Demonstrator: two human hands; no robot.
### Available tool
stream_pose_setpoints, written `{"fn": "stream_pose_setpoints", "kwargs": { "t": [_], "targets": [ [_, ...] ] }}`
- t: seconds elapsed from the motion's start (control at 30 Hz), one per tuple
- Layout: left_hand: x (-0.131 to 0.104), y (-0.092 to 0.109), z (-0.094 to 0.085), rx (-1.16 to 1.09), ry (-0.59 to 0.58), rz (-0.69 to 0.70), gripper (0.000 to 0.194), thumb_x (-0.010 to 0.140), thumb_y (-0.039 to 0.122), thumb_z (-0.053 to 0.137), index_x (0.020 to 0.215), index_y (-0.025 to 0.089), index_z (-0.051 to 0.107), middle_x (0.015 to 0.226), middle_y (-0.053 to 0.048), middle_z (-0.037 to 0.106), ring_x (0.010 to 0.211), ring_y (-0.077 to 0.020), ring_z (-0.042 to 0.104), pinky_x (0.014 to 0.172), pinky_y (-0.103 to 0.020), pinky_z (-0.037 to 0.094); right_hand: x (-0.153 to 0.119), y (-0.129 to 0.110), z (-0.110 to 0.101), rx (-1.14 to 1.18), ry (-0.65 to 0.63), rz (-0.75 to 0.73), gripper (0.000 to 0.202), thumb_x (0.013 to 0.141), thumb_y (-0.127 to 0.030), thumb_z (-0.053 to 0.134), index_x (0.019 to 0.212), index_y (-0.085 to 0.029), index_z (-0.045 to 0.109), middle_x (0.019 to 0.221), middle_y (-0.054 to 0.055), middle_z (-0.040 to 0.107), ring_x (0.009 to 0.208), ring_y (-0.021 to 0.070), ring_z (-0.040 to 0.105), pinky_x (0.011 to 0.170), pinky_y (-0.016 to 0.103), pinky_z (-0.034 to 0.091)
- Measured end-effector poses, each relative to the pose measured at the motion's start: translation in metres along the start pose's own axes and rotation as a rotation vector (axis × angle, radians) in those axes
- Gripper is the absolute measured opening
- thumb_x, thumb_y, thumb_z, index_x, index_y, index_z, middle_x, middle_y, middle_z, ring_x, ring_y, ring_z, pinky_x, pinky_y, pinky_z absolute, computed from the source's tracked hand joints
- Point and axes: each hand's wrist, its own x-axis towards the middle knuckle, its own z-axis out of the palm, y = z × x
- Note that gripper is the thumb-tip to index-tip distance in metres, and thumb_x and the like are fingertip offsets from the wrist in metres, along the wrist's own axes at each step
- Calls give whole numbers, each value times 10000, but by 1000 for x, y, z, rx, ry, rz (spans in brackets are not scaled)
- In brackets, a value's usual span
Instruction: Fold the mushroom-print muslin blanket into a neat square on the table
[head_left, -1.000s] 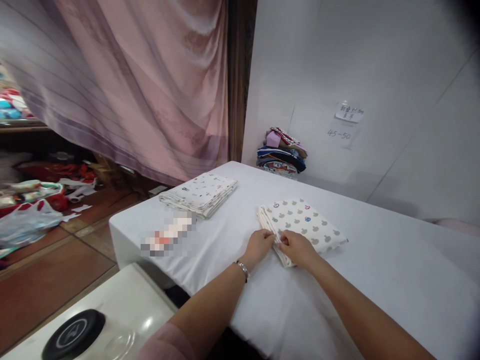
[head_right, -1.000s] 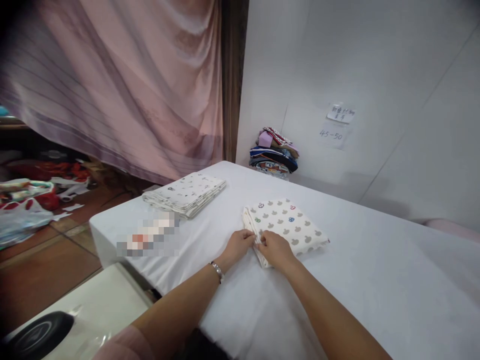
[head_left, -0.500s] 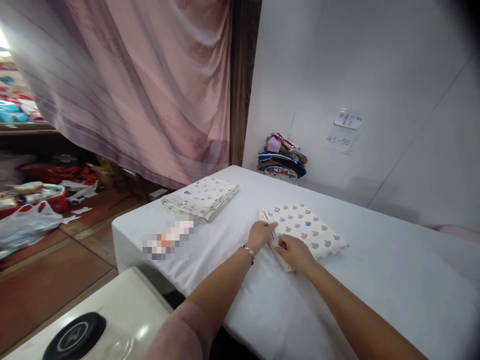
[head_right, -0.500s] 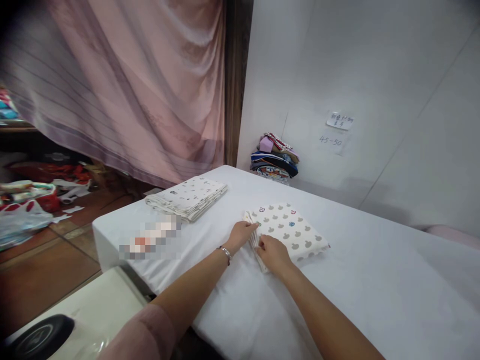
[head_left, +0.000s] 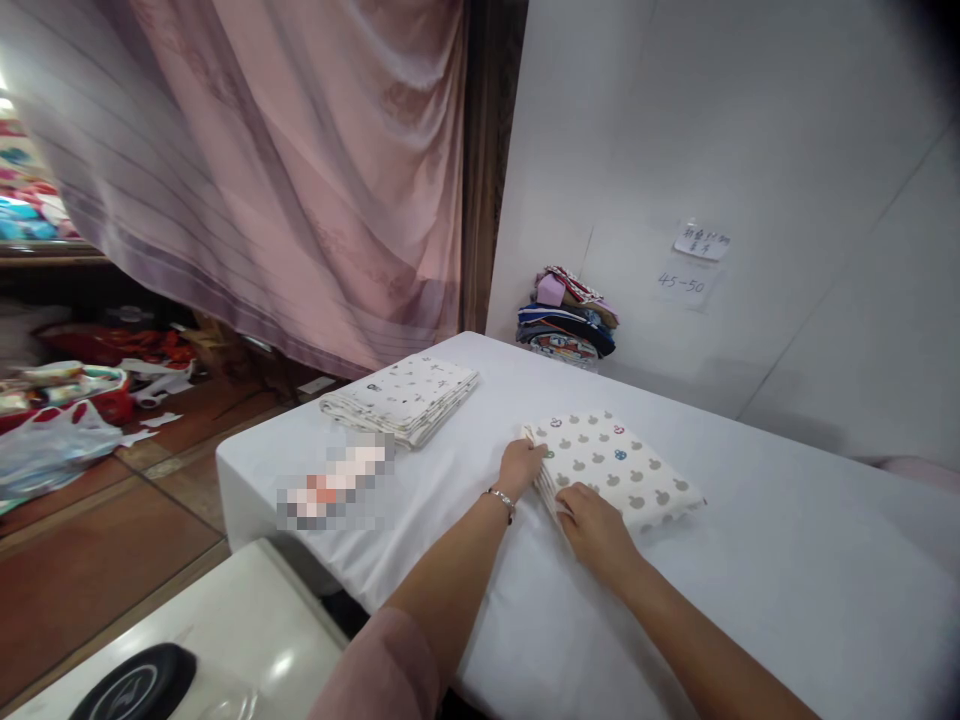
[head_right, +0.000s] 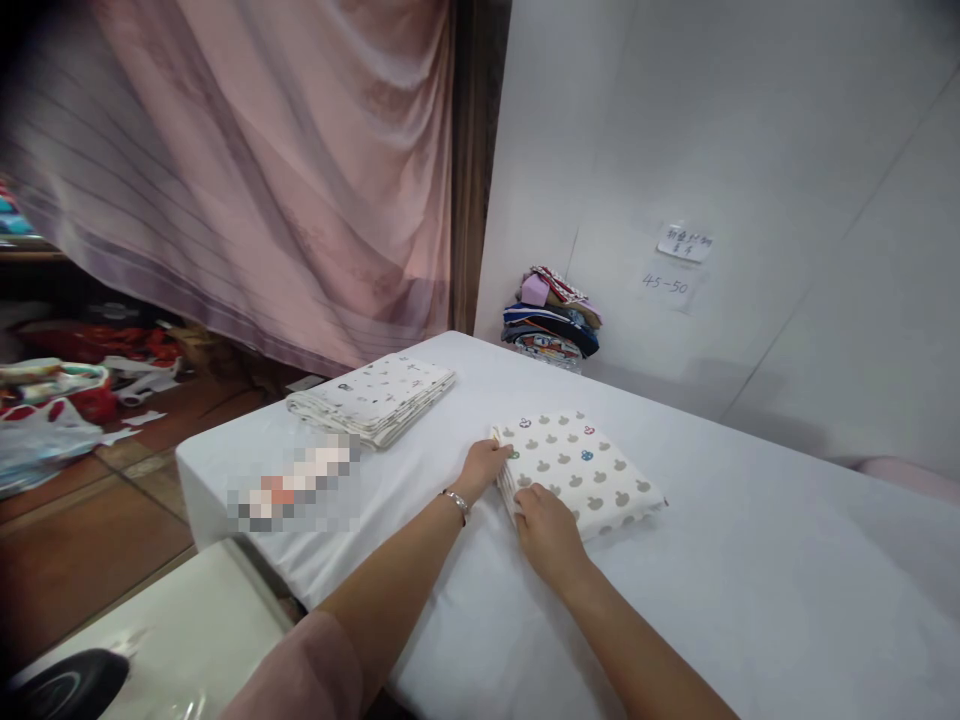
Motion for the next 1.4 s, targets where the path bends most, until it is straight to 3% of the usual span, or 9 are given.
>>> {"fn": "stream_pose_setpoints", "kwargs": {
  "t": [0.17, 0.4, 0.57, 0.7, 0.93, 1.23, 1.4],
  "targets": [
    [-3, -1, -3, -16, -11, -33, 288, 768, 349, 541, 549, 162, 544, 515, 3, 535, 555, -125, 515, 522, -221, 340, -8, -2, 3, -80, 61, -78, 226, 761, -87, 467, 928, -208, 559, 882, 45, 545, 787, 185, 504, 645, 271, 338],
    [3, 9, -9, 74, 66, -17, 402, 703, 559, 566, 578, 179, 535, 623, -46, 594, 632, -171, 545, 571, -254, 337, -18, -3, 15, -216, 112, -158, 323, 734, -24, 436, 963, -198, 584, 876, 65, 537, 766, 198, 464, 659, 296, 315],
    [16, 15, -9, 18, 108, 78, 334, 732, 449, 561, 549, 180, 486, 586, -8, 531, 630, -144, 502, 581, -238, 320, -23, 4, 18, -140, 150, -200, 351, 748, -27, 408, 990, -214, 581, 896, 66, 540, 795, 207, 469, 691, 315, 353],
    [24, 7, -11, -75, 72, 97, 361, 747, 426, 538, 506, 177, 437, 508, 41, 425, 545, -101, 418, 537, -220, 284, -24, 13, 15, 65, 199, -216, 310, 808, -64, 384, 1021, -202, 563, 975, 77, 545, 871, 208, 490, 755, 329, 403],
    [30, -13, -9, -203, 19, 15, 373, 670, 408, 614, 467, 174, 406, 451, 65, 321, 469, -72, 315, 478, -217, 235, -25, 10, 18, 7, 220, -236, 318, 792, -41, 385, 993, -192, 580, 940, 81, 549, 839, 209, 494, 732, 341, 401],
    [27, -9, -17, -247, 34, 17, 213, 696, 321, 598, 577, 154, 540, 512, 44, 457, 526, -84, 410, 524, -204, 315, -24, 12, 21, -14, 280, -263, 292, 823, -73, 393, 1037, -166, 568, 939, 85, 555, 842, 203, 508, 733, 341, 424],
    [21, -3, -20, -193, 71, 21, 217, 728, 331, 573, 602, 154, 567, 562, 26, 515, 577, -99, 459, 566, -214, 335, -22, 11, 14, 108, 257, -155, 246, 862, -211, 429, 1081, -179, 539, 962, 78, 563, 896, 205, 526, 770, 330, 441]
  ]
}}
